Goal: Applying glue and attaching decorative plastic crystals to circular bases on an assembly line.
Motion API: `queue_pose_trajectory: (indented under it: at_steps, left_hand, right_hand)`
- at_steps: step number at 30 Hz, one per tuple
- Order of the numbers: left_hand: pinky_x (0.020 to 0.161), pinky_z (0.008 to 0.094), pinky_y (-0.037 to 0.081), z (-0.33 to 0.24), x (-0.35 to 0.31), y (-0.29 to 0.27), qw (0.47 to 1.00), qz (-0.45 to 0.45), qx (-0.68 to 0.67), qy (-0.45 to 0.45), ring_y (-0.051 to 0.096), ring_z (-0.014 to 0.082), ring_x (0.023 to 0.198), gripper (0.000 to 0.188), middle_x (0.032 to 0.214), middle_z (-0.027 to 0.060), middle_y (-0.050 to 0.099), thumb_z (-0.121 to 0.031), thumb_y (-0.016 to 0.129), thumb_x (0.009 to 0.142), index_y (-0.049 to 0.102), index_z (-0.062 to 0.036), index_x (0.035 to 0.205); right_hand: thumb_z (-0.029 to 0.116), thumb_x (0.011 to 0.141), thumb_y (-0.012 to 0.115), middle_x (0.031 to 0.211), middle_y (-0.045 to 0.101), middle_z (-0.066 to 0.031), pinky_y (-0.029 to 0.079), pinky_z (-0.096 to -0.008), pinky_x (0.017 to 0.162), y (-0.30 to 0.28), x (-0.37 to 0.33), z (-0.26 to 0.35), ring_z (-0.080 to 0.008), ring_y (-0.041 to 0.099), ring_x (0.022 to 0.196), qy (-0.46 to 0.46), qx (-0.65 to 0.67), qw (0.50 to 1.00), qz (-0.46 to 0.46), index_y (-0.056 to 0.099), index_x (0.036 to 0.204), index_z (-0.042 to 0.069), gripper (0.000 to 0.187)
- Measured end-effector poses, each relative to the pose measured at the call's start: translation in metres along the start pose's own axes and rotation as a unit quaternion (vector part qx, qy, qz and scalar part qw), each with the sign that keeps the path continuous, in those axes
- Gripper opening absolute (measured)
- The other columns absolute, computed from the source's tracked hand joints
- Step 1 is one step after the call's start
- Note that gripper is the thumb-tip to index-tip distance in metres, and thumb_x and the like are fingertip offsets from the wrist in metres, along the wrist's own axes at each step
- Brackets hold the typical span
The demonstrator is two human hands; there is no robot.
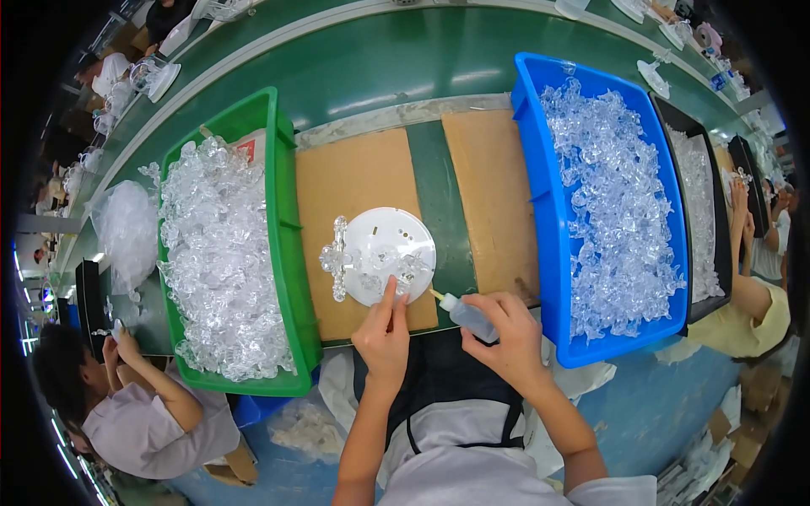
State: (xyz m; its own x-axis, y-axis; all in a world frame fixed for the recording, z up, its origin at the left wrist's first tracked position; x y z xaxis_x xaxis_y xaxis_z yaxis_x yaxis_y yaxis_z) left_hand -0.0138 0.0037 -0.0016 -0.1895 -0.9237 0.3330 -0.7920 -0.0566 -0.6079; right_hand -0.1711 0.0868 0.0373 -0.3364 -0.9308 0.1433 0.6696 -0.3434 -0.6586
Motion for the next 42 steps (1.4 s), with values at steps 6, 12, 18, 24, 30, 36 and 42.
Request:
queue_pose_trajectory:
  at_steps: [6, 12, 18, 24, 30, 36, 42]
  left_hand:
    - [0.046, 0.0261, 0.039, -0.005, 0.001, 0.0, 1.0, 0.004, 0.01, -0.016, 0.044, 0.0118, 0.047, 0.034, 0.06, 0.0082, 0.054, 0.002, 0.067, 0.08, 0.064, -0.0018, 0.113]
    - [0.045, 0.0251, 0.039, -0.005, 0.0, 0.002, 1.0, 0.002, 0.01, -0.025, 0.043, 0.0108, 0.046, 0.032, 0.06, 0.0085, 0.055, 0.001, 0.066, 0.08, 0.064, -0.0009, 0.112]
    - [0.045, 0.0248, 0.038, -0.005, 0.0, 0.002, 1.0, -0.002, 0.01, -0.024, 0.043, 0.0104, 0.046, 0.031, 0.059, 0.0079, 0.054, 0.001, 0.066, 0.081, 0.064, -0.0006, 0.112]
    - [0.045, 0.0248, 0.038, -0.004, -0.001, 0.002, 1.0, -0.001, 0.014, -0.019, 0.042, 0.0102, 0.045, 0.031, 0.058, 0.0075, 0.053, 0.001, 0.066, 0.081, 0.064, -0.0004, 0.112]
    - [0.045, 0.0246, 0.038, -0.004, -0.001, 0.002, 1.0, -0.003, 0.01, -0.021, 0.042, 0.01, 0.045, 0.032, 0.057, 0.0073, 0.052, 0.001, 0.066, 0.081, 0.064, -0.0005, 0.112]
    - [0.045, 0.0244, 0.038, -0.006, 0.0, 0.003, 1.0, 0.0, 0.011, -0.023, 0.042, 0.0103, 0.045, 0.031, 0.058, 0.0075, 0.052, 0.001, 0.066, 0.081, 0.064, -0.0008, 0.112]
    - [0.043, 0.0274, 0.039, 0.0, -0.002, 0.003, 0.994, -0.004, 0.089, 0.061, 0.045, 0.0161, 0.042, 0.038, 0.057, 0.0071, 0.053, -0.001, 0.068, 0.079, 0.062, -0.0025, 0.116]
  right_hand:
    - [0.009, 0.062, 0.073, 0.081, 0.055, -0.0061, 0.047, -0.0336, 0.062, 0.005, 0.007, 0.008, -0.0243, 0.057, 0.074, -0.014, -0.023, 0.999, 0.032, 0.066, 0.101, 0.015, 0.04]
    - [0.01, 0.06, 0.073, 0.077, 0.052, -0.0054, 0.046, -0.0336, 0.058, 0.009, 0.006, 0.006, -0.0233, 0.055, 0.07, -0.021, -0.019, 0.999, 0.026, 0.066, 0.1, 0.015, 0.041]
    - [0.008, 0.059, 0.073, 0.073, 0.05, -0.0059, 0.044, -0.0343, 0.056, 0.012, 0.006, 0.005, -0.0238, 0.052, 0.067, -0.025, -0.004, 1.0, 0.018, 0.067, 0.1, 0.014, 0.042]
    - [0.006, 0.058, 0.073, 0.071, 0.05, -0.007, 0.043, -0.034, 0.056, 0.014, 0.007, 0.002, -0.0245, 0.052, 0.066, -0.013, 0.007, 1.0, 0.0, 0.067, 0.099, 0.012, 0.042]
    - [0.005, 0.059, 0.072, 0.071, 0.051, -0.0079, 0.043, -0.034, 0.056, 0.014, 0.011, 0.0, -0.0253, 0.053, 0.065, -0.009, 0.015, 1.0, -0.023, 0.067, 0.097, 0.01, 0.039]
    - [0.005, 0.059, 0.072, 0.073, 0.053, -0.009, 0.044, -0.0337, 0.058, 0.014, 0.014, -0.003, -0.0264, 0.054, 0.067, -0.003, 0.014, 0.999, -0.034, 0.067, 0.096, 0.009, 0.038]
    - [0.005, 0.06, 0.072, 0.077, 0.056, -0.0088, 0.045, -0.0318, 0.061, 0.005, 0.01, -0.005, -0.0244, 0.056, 0.069, 0.016, 0.035, 0.999, -0.023, 0.066, 0.097, 0.006, 0.037]
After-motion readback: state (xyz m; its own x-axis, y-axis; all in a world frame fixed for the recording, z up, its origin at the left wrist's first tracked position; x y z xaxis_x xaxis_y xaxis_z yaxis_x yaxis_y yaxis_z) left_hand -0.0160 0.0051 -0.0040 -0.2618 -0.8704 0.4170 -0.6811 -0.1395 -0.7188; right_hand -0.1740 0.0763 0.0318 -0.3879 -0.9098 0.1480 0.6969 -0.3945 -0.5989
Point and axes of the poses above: each hand's wrist, its own x-axis towards the middle knuckle, its own y-axis out of the palm, z = x × y, the point moved 2 cm from there along x, towards the middle knuckle
